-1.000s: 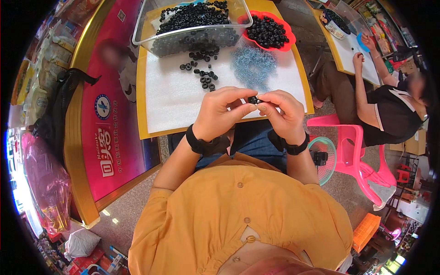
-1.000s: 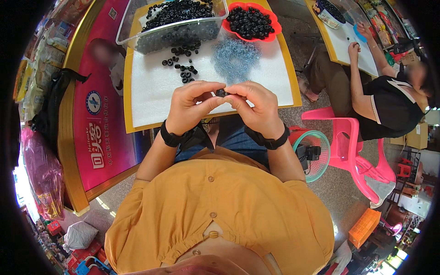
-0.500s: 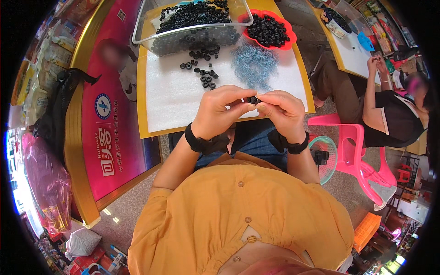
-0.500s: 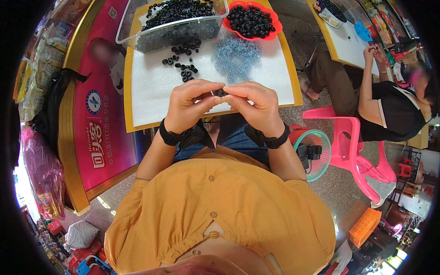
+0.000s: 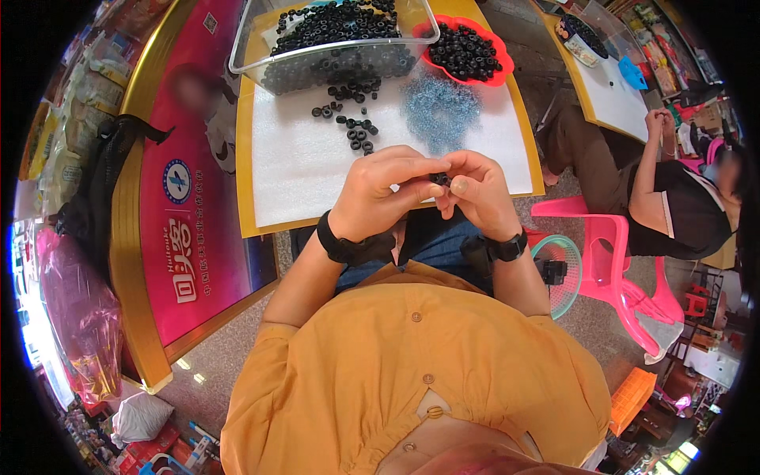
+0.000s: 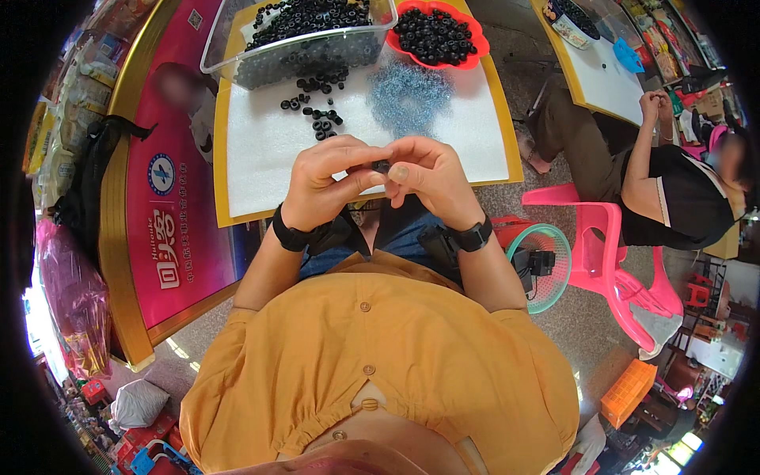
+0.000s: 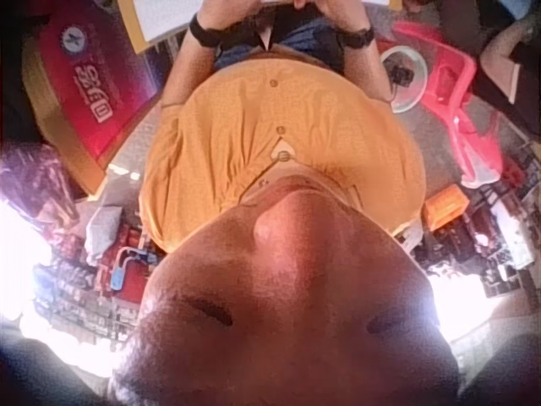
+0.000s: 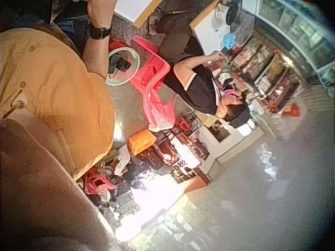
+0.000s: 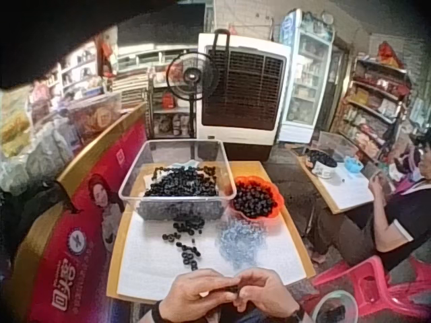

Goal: The person assembles small black components by hand, picking up pieces from the foam mat and pressing them together.

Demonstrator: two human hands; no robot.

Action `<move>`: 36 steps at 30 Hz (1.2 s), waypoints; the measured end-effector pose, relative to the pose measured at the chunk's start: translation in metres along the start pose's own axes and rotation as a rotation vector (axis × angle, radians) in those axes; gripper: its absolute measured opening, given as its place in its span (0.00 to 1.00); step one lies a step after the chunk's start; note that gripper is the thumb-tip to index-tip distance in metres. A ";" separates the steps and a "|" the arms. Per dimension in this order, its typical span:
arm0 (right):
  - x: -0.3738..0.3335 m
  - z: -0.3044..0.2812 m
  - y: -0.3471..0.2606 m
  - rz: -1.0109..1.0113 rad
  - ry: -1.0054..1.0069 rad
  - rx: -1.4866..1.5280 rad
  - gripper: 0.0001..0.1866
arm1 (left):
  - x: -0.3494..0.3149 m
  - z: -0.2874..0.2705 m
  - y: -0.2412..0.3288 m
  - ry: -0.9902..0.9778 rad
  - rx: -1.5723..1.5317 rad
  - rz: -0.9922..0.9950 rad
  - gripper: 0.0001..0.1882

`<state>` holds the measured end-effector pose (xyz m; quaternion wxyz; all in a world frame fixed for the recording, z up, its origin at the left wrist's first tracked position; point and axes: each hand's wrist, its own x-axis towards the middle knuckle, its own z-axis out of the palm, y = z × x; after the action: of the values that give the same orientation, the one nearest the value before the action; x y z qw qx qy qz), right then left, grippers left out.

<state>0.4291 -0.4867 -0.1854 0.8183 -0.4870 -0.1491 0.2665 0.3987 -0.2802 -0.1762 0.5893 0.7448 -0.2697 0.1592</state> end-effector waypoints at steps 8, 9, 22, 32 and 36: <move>-0.001 0.003 0.010 0.075 -0.072 0.135 0.12 | -0.001 0.000 -0.001 -0.028 -0.061 -0.047 0.15; -0.001 0.004 0.010 0.075 -0.071 0.135 0.12 | -0.001 0.000 -0.002 -0.037 -0.076 -0.045 0.15; -0.003 0.013 0.020 0.008 0.020 0.155 0.10 | -0.002 0.011 -0.006 -0.040 -0.163 -0.060 0.13; 0.001 0.007 0.013 0.011 0.011 0.081 0.09 | -0.004 0.013 -0.011 0.013 -0.151 -0.110 0.13; 0.021 -0.001 -0.008 0.043 0.252 -0.187 0.08 | -0.002 0.002 -0.008 0.063 -0.086 -0.204 0.15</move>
<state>0.4488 -0.4788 -0.1795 0.7757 -0.5938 -0.0589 0.2057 0.4016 -0.2804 -0.1837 0.6422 0.7369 -0.1802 0.1100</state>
